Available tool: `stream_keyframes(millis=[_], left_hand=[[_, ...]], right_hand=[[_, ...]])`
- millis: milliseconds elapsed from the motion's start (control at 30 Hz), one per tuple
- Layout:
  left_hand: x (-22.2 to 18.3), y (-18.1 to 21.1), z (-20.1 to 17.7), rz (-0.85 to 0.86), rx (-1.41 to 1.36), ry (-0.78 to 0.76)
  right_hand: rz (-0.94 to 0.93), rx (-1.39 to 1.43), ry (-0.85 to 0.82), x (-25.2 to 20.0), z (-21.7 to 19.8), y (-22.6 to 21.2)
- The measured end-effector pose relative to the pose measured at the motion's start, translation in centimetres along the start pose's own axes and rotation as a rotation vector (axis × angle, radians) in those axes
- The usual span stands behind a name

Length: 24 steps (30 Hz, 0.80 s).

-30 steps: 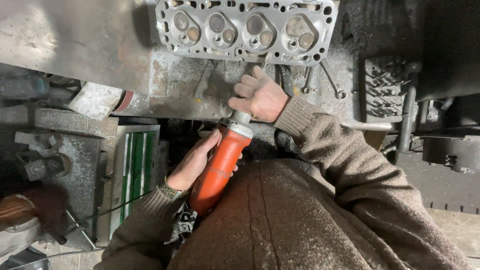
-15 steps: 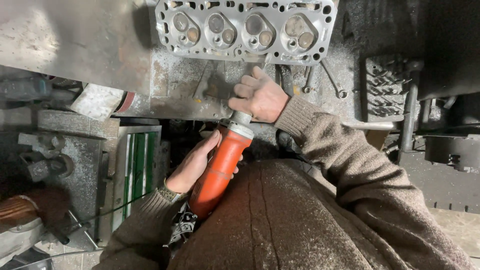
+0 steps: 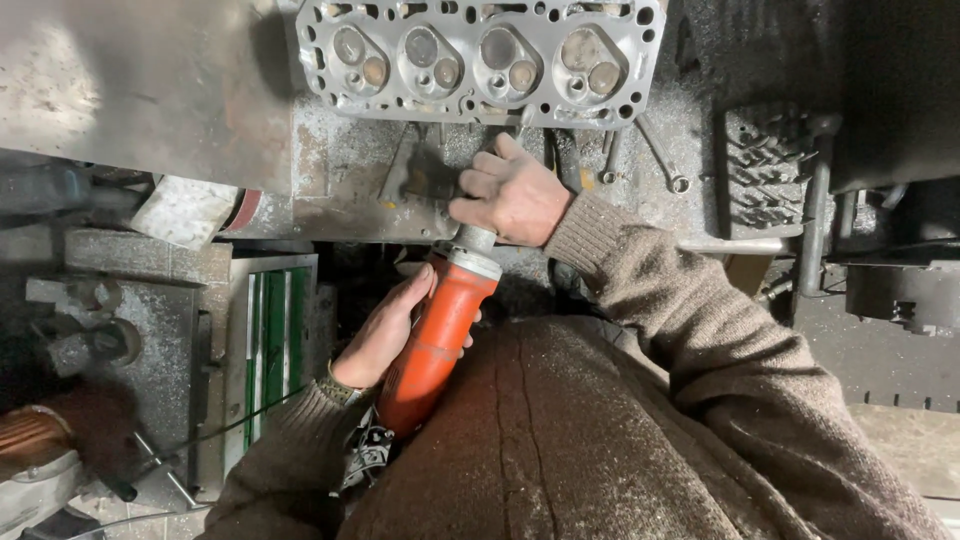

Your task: Porting and grinding the intake/exhaust ports of an engine cylinder head using a die grinder.

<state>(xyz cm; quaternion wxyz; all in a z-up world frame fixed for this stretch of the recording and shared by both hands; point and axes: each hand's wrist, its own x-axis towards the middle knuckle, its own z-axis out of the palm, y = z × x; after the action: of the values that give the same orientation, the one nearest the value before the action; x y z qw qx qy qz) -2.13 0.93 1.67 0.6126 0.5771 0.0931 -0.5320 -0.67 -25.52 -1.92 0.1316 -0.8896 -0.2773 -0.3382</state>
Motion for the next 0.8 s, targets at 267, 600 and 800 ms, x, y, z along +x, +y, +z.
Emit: stream_keyframes(millis=[267,600,800], left_hand=[[0.2,-0.2,-0.2,0.014,-0.038,-0.023],[0.2,0.2,-0.4,0.016,0.069,-0.073],[0.4,-0.2,-0.7,0.021,0.026,-0.055]], right_hand=[[-0.028,0.029,0.030,-0.4,0.9,0.4],[-0.004,0.049,0.020,-0.4,0.7,0.5],[-0.019,0.044,0.019,-0.2,0.5,0.4]])
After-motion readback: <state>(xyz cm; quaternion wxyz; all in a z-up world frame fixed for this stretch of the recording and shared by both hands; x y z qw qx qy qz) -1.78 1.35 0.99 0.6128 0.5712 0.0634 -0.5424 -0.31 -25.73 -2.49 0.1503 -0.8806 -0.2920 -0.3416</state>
